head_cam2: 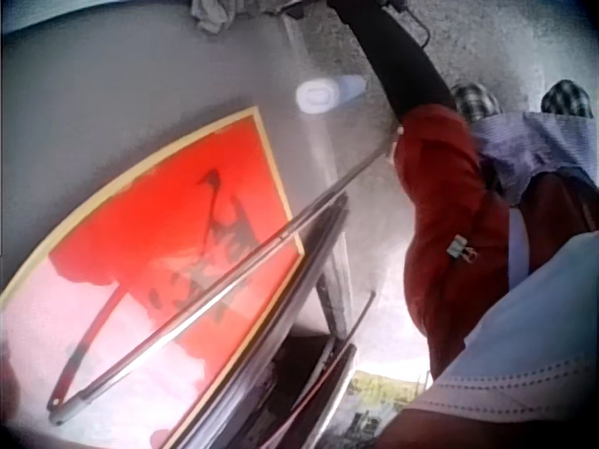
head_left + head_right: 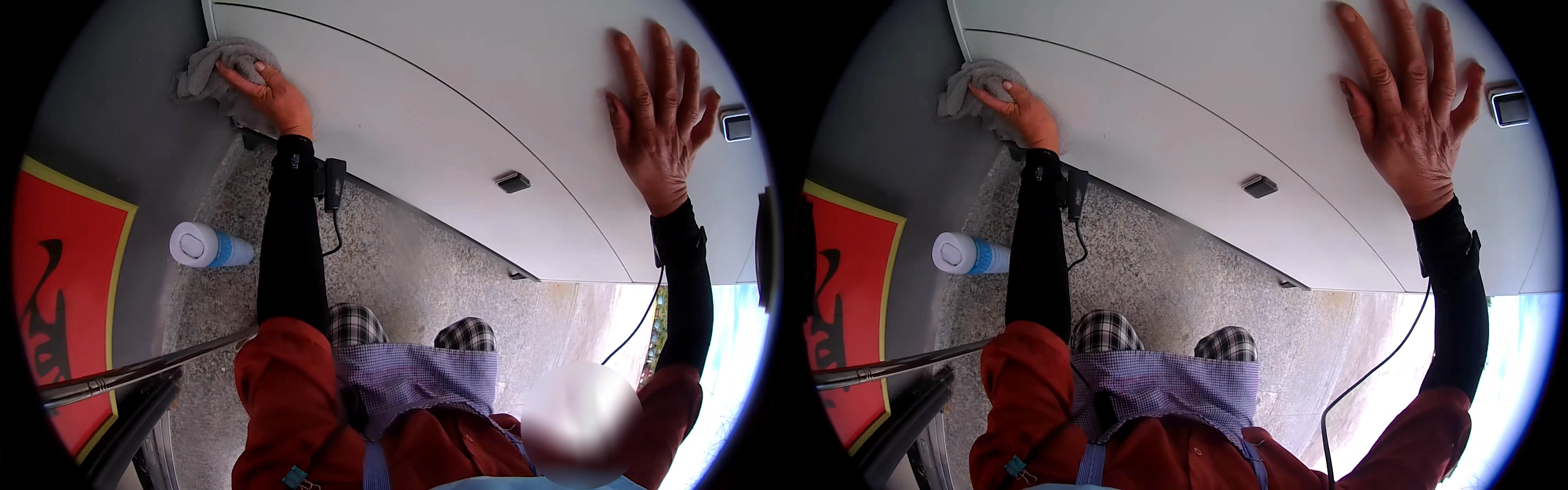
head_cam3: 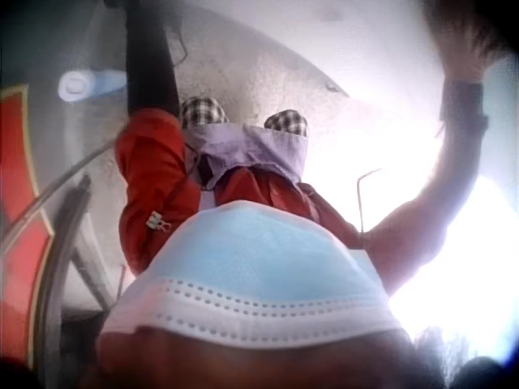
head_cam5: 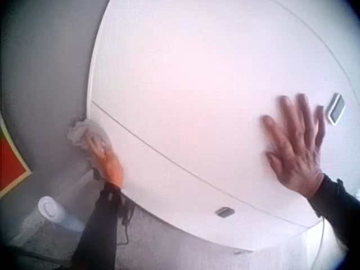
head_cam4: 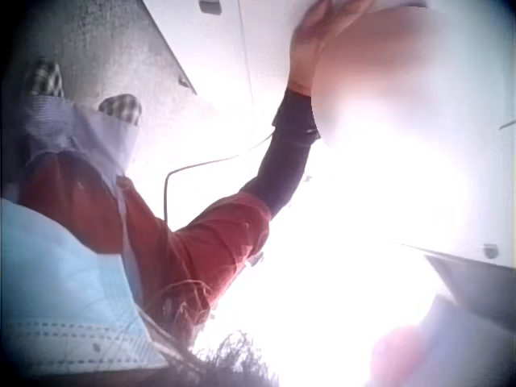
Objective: The person wipes the exterior and handles of a white cabinet using a cloth, then uses a squeegee to clean the bottom of the wall and floor area. They wipe a wall switch with the cloth and rearrange spray bottles and tools on top of the cabinet.
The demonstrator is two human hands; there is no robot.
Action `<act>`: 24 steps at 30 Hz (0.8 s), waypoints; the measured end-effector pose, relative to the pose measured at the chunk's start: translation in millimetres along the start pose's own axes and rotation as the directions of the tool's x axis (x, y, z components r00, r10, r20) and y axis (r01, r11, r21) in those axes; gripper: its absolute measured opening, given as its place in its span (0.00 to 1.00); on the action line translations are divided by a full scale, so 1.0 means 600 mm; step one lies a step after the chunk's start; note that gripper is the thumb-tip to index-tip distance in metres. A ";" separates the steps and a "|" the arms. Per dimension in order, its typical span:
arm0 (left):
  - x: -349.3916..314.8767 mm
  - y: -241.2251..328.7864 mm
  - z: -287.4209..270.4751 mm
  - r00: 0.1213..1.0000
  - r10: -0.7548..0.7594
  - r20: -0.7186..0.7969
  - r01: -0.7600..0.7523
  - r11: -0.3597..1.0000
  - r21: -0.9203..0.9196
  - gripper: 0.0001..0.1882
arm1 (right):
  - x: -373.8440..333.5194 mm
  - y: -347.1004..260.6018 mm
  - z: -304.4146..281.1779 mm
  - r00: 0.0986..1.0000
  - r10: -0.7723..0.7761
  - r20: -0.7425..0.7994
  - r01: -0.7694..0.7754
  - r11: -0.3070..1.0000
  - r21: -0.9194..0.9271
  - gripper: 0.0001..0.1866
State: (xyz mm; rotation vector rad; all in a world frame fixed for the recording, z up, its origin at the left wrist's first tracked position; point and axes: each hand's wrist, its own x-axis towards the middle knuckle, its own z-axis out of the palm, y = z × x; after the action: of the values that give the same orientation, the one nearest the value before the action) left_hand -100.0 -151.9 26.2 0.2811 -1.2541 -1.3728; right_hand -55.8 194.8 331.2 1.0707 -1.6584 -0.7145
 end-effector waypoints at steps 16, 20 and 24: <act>-0.547 0.169 0.063 0.758 0.038 0.651 0.004 0.998 -0.062 0.29 | -0.005 -0.009 -0.021 0.985 0.039 0.168 -0.026 0.996 -0.081 0.39; -0.563 0.155 -0.009 0.756 -0.294 0.585 0.223 0.956 0.193 0.29 | 0.000 -0.014 -0.013 0.985 0.049 0.165 -0.060 0.996 0.064 0.34; -0.628 0.166 -0.029 0.490 -0.439 0.753 0.521 0.840 0.151 0.24 | -0.015 0.007 -0.005 0.999 0.007 0.042 -0.010 0.998 0.067 0.32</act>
State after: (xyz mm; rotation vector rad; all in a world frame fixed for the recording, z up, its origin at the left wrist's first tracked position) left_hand 73.7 177.9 -89.1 -0.0669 -1.8969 -2.1861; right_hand -53.2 205.2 332.1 1.1023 -1.7319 -0.6839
